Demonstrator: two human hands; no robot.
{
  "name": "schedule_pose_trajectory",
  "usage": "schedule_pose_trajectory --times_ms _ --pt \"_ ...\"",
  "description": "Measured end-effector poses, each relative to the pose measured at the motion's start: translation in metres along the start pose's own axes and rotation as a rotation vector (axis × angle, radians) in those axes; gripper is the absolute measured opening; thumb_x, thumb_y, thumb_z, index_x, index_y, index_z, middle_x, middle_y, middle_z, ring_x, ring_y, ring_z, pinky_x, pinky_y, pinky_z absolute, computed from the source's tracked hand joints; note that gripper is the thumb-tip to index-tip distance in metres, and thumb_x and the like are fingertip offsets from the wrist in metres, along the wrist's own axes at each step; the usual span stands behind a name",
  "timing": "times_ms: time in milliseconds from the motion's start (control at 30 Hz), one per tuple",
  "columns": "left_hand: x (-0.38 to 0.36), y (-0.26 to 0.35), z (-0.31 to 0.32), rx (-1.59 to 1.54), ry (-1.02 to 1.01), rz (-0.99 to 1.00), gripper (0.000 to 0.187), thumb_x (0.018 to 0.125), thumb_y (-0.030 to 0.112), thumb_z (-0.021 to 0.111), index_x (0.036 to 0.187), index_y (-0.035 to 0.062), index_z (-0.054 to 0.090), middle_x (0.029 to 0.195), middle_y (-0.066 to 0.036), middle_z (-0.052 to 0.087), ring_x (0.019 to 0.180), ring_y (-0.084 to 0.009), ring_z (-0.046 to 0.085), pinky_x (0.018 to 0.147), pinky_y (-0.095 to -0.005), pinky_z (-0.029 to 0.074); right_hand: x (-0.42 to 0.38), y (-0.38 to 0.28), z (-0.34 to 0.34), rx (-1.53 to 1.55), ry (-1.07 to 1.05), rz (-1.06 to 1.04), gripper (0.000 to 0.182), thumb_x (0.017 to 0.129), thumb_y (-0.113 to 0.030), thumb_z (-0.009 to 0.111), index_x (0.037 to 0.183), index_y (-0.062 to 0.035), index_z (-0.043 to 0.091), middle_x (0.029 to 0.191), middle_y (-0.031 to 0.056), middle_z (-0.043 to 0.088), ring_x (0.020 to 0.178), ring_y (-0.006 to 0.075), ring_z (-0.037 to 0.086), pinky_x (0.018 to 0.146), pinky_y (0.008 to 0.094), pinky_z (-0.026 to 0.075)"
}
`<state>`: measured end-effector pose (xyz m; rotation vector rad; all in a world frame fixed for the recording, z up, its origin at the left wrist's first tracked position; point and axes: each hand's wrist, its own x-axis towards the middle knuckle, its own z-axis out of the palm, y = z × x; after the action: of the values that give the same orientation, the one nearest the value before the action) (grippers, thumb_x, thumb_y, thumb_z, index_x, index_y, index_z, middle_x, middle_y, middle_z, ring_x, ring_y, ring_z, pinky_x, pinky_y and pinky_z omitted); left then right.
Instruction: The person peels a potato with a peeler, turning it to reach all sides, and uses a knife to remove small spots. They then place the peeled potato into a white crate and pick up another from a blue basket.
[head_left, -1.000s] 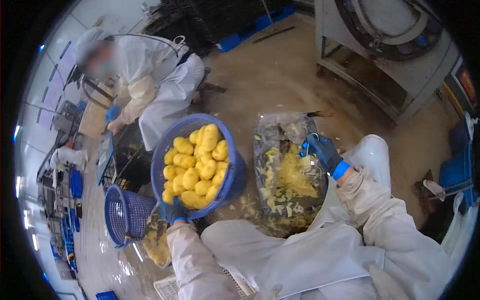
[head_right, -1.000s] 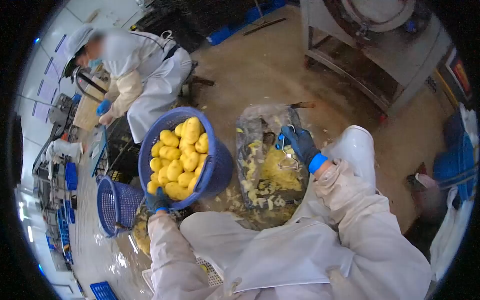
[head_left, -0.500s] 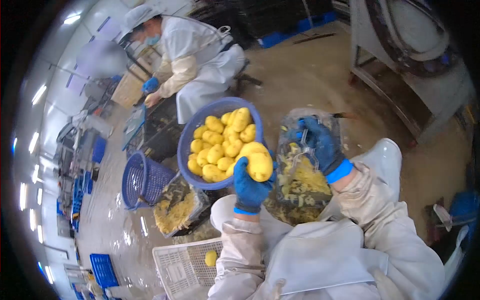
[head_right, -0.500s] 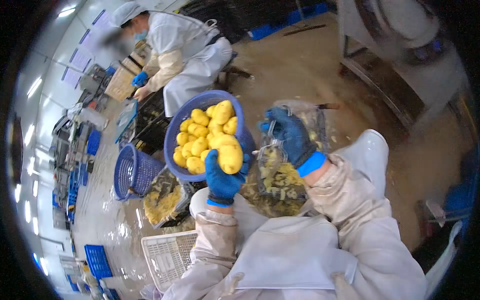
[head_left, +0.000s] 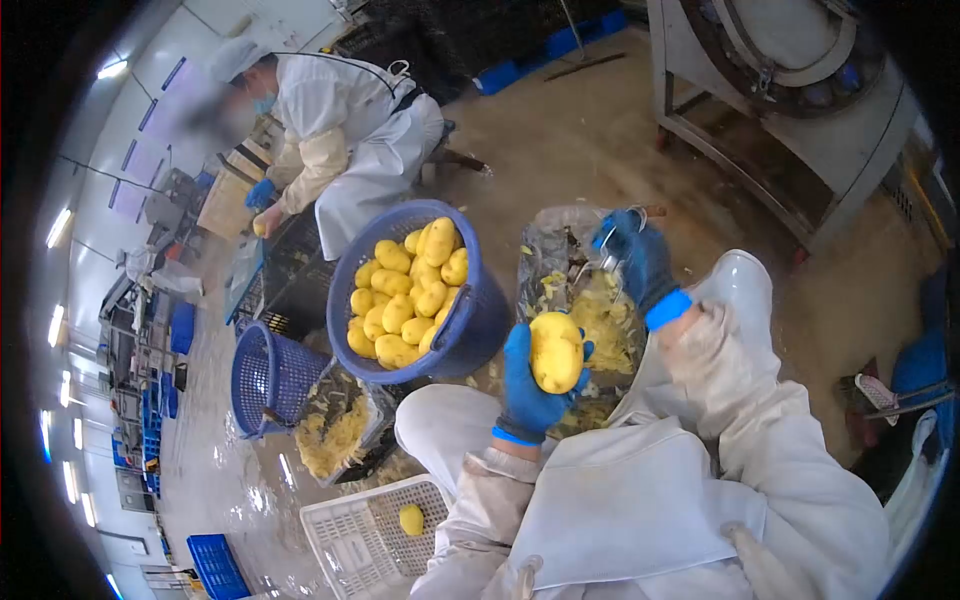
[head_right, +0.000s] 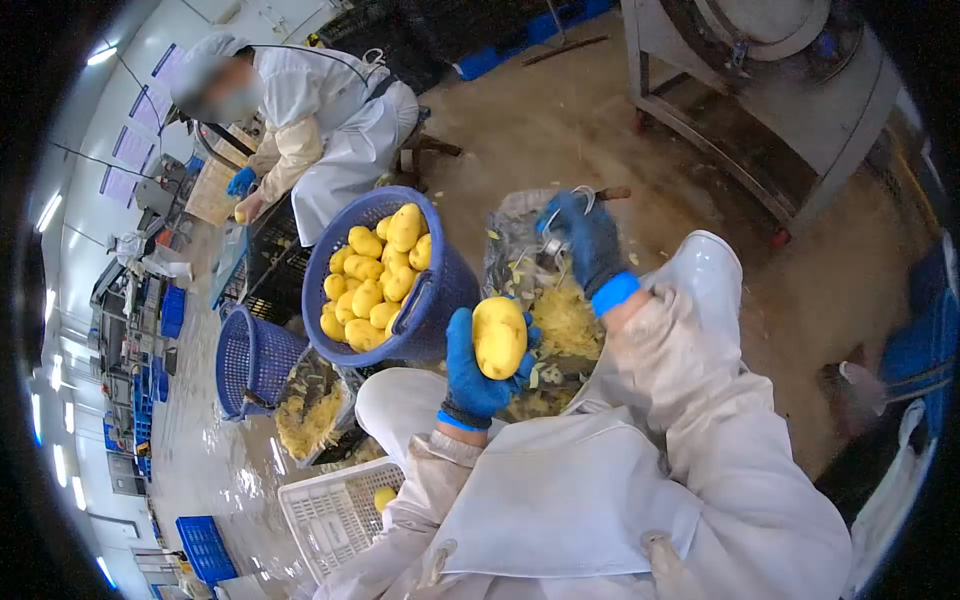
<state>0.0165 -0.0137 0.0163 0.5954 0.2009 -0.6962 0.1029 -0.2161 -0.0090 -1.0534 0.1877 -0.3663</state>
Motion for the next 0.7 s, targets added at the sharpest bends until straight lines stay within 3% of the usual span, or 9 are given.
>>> schedule_pose_trajectory --times_ms 133,267,300,367,433,500,567,633,700 --pt "0.009 -0.008 -0.010 -0.029 0.013 -0.019 0.051 0.087 0.053 0.047 0.116 0.0107 0.053 0.102 -0.010 0.061 0.086 -0.0250 0.062 0.059 -0.0346 0.053 -0.062 0.020 0.032 -0.115 -0.279 0.123 0.023 0.091 -0.025 0.050 0.085 -0.0041 0.059 0.084 0.0045 0.061 0.071 0.0169 0.058 0.071 0.0307 0.047" --pt "-0.005 -0.005 -0.012 0.025 -0.022 -0.052 0.049 0.088 0.050 0.047 0.116 0.0112 0.053 0.100 -0.009 0.062 0.084 -0.0228 0.062 0.060 -0.0342 0.053 0.011 0.033 -0.025 -0.810 0.033 -0.257 0.029 0.091 -0.028 0.046 0.083 -0.0045 0.061 0.075 0.0021 0.060 0.071 0.0155 0.055 0.071 0.0326 0.045" --pt "-0.005 -0.001 -0.008 0.080 0.034 0.001 0.049 0.088 0.050 0.046 0.117 0.0111 0.052 0.100 -0.009 0.062 0.084 -0.0225 0.062 0.060 -0.0336 0.053 0.006 0.024 -0.013 -0.805 0.030 -0.266 0.029 0.091 -0.028 0.046 0.083 -0.0045 0.061 0.075 0.0021 0.060 0.071 0.0155 0.055 0.071 0.0326 0.045" --pt "0.000 -0.004 -0.015 0.044 0.051 0.001 0.050 0.088 0.050 0.047 0.120 0.0112 0.050 0.101 -0.009 0.061 0.087 -0.0226 0.061 0.063 -0.0328 0.053 -0.030 0.019 0.009 -0.061 -0.066 0.099 0.023 0.092 -0.022 0.049 0.087 -0.0025 0.059 0.080 0.0035 0.061 0.075 0.0161 0.058 0.072 0.0301 0.046" --pt "0.009 -0.008 -0.017 0.019 0.096 -0.006 0.051 0.088 0.051 0.045 0.121 0.0126 0.050 0.102 -0.008 0.060 0.092 -0.0223 0.060 0.067 -0.0329 0.053 -0.060 0.032 0.029 -0.041 -0.203 0.239 0.023 0.093 -0.022 0.048 0.085 -0.0022 0.058 0.080 0.0058 0.060 0.074 0.0143 0.057 0.073 0.0287 0.046" --pt "-0.004 -0.021 -0.027 0.434 -0.232 0.404 0.047 0.088 0.041 0.052 0.124 0.0106 0.046 0.108 -0.010 0.057 0.097 -0.0229 0.059 0.071 -0.0349 0.054 -0.029 0.060 0.002 -0.189 -0.251 0.017 0.022 0.093 -0.022 0.049 0.086 -0.0030 0.058 0.081 0.0064 0.061 0.075 0.0141 0.057 0.072 0.0286 0.046" --pt "0.004 -0.027 -0.061 0.886 -0.079 0.576 0.059 0.080 0.020 0.067 0.129 0.0075 0.037 0.115 -0.014 0.052 0.099 -0.0247 0.057 0.075 -0.0371 0.053 0.002 0.073 -0.036 0.028 -0.182 0.010 0.021 0.092 -0.021 0.049 0.086 -0.0034 0.059 0.080 0.0063 0.061 0.074 0.0146 0.057 0.072 0.0287 0.046" --pt "0.012 -0.018 -0.061 0.357 0.032 0.228 0.080 0.069 0.002 0.074 0.134 0.0038 0.027 0.119 -0.017 0.048 0.102 -0.0270 0.055 0.082 -0.0382 0.050 0.002 0.070 -0.030 0.235 -0.112 -0.007 0.020 0.092 -0.020 0.050 0.086 -0.0039 0.059 0.079 0.0062 0.061 0.073 0.0151 0.057 0.071 0.0289 0.046" --pt "0.008 -0.017 -0.045 1.053 -0.129 0.627 0.085 0.067 0.002 0.075 0.135 0.0006 0.024 0.120 -0.018 0.047 0.103 -0.0281 0.055 0.086 -0.0379 0.047 -0.044 0.048 0.018 -0.218 -0.139 0.107 0.025 0.092 -0.025 0.049 0.084 -0.0048 0.061 0.076 0.0048 0.061 0.070 0.0141 0.056 0.068 0.0290 0.045"
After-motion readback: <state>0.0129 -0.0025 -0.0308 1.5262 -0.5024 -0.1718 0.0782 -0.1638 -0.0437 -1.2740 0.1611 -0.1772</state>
